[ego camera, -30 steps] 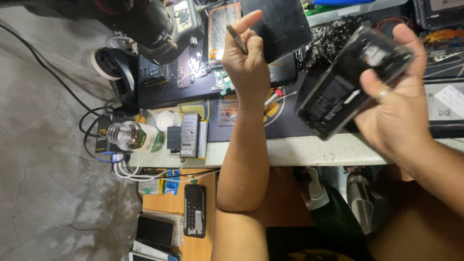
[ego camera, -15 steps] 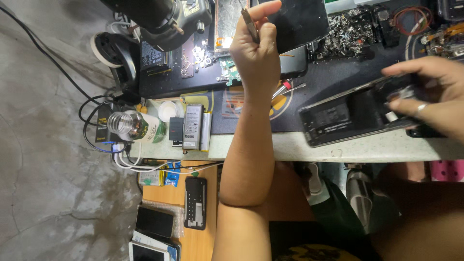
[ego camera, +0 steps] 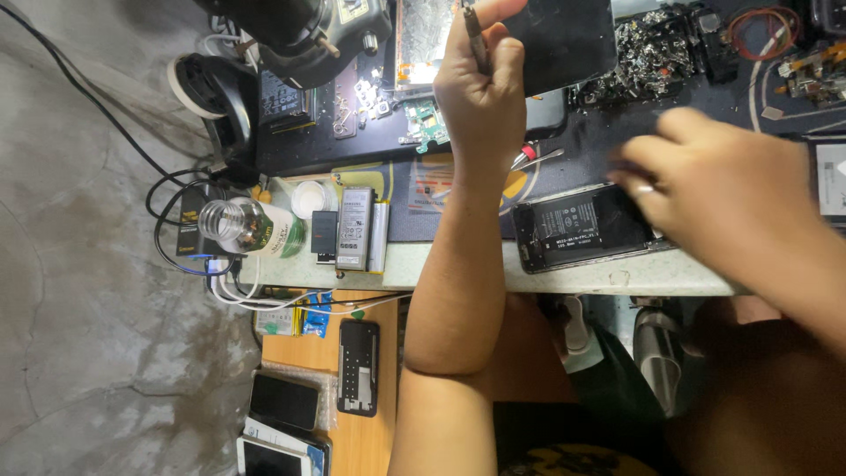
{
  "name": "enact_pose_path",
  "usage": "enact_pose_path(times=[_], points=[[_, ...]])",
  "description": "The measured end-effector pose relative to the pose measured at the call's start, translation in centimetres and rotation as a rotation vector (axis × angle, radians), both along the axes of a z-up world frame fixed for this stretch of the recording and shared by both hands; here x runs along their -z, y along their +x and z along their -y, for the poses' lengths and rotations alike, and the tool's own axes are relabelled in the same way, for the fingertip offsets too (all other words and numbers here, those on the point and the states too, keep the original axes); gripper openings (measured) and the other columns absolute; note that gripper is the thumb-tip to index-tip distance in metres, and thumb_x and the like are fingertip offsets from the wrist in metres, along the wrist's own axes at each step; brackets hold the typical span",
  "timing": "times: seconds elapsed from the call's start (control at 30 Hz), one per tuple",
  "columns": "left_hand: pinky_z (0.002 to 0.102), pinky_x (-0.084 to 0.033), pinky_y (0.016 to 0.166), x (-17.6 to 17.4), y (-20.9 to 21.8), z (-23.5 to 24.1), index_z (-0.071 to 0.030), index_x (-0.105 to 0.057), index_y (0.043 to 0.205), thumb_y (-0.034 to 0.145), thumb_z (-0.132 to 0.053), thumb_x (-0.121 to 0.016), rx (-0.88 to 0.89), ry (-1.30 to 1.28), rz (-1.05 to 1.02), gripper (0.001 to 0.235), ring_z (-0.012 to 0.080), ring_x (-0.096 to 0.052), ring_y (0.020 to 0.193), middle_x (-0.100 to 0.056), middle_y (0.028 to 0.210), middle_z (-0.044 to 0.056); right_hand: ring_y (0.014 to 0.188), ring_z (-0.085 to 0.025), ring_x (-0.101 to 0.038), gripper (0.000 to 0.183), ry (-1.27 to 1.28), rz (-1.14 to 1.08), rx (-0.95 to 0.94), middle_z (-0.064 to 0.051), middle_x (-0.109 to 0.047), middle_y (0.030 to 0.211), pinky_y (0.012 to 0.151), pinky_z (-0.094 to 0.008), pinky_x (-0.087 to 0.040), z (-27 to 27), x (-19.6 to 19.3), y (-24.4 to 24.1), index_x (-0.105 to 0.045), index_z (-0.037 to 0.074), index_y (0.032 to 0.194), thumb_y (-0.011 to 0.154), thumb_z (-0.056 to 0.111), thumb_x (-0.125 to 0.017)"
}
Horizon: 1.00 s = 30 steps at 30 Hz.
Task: The person disassembles a smartphone, removes the screen assembly, and uses a metal spudger to pry and disconnect internal components. They then reassemble the device by reconnecting cables and placing the back cover.
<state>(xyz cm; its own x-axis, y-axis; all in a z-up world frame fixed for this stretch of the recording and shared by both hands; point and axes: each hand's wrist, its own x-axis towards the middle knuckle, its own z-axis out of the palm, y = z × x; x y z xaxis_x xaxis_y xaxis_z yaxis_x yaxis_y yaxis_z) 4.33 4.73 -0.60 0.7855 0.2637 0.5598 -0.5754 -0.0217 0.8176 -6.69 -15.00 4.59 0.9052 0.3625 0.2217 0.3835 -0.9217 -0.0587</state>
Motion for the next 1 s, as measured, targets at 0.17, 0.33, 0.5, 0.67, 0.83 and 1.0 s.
enact_pose_path(times=[0.17,0.33,0.5,0.67,0.83,1.0], points=[[0.017,-0.034,0.059,-0.3,-0.1,-0.1,-0.006,-0.068,0.116,0.104,0.005,-0.057,0.018,-0.011,0.014,0.02,-0.0008,-0.041,0.064,-0.051,0.072,-0.008,0.077,-0.029,-0.07,0.015,0.108,0.003,-0.085,-0.002,-0.068,0.094,0.06,-0.044,-0.054,-3.1,3.2,2.2,-0.077,0.021,0.096,0.094,0.033,-0.069],[0.016,-0.03,0.059,-1.1,-0.6,-0.1,-0.006,-0.069,0.116,0.103,0.006,-0.057,0.029,-0.007,0.013,0.022,-0.0008,-0.039,0.063,-0.046,0.07,-0.01,0.081,-0.029,-0.071,0.011,0.182,-0.048,-0.047,-0.002,-0.068,0.093,0.066,-0.045,-0.055,-4.5,4.7,2.8,-0.074,0.019,0.091,0.092,0.027,-0.066],[0.018,-0.033,0.062,-1.7,-1.0,-0.1,-0.007,-0.069,0.12,0.101,0.006,-0.056,0.007,0.031,-0.033,0.027,-0.0004,-0.04,0.065,-0.047,0.068,-0.01,0.083,-0.03,-0.071,0.013,0.139,-0.033,-0.069,-0.004,-0.068,0.093,0.067,-0.045,-0.056,-4.8,4.5,3.3,-0.072,0.016,0.091,0.09,0.028,-0.066],[0.018,-0.032,0.059,-2.1,-0.9,-0.1,-0.008,-0.07,0.119,0.1,0.007,-0.056,-0.034,0.072,-0.031,0.028,-0.0005,-0.04,0.065,-0.046,0.069,-0.01,0.073,-0.033,-0.071,0.021,0.139,-0.13,0.094,-0.007,-0.071,0.096,0.063,-0.048,-0.055,-2.6,3.2,4.8,-0.074,0.018,0.095,0.099,0.035,-0.063],[0.019,-0.033,0.06,-1.6,-1.1,-0.1,-0.008,-0.068,0.122,0.101,0.007,-0.056,-0.045,0.154,-0.02,0.029,-0.0022,-0.04,0.06,-0.046,0.067,-0.01,0.086,-0.034,-0.07,0.029,0.256,0.225,0.078,-0.01,-0.072,0.096,0.069,-0.046,-0.052,-0.3,2.7,6.0,-0.073,0.011,0.099,0.111,0.036,-0.064],[0.019,-0.029,0.057,-1.7,-1.0,0.2,-0.006,-0.061,0.129,0.109,0.005,-0.056,0.063,0.113,0.046,0.024,-0.0008,-0.036,0.061,-0.044,0.07,-0.009,0.088,-0.028,-0.068,0.027,0.886,-0.049,-0.077,-0.011,-0.073,0.101,0.073,-0.039,-0.052,-0.1,3.1,6.1,-0.065,0.006,0.115,0.113,0.031,-0.055]])
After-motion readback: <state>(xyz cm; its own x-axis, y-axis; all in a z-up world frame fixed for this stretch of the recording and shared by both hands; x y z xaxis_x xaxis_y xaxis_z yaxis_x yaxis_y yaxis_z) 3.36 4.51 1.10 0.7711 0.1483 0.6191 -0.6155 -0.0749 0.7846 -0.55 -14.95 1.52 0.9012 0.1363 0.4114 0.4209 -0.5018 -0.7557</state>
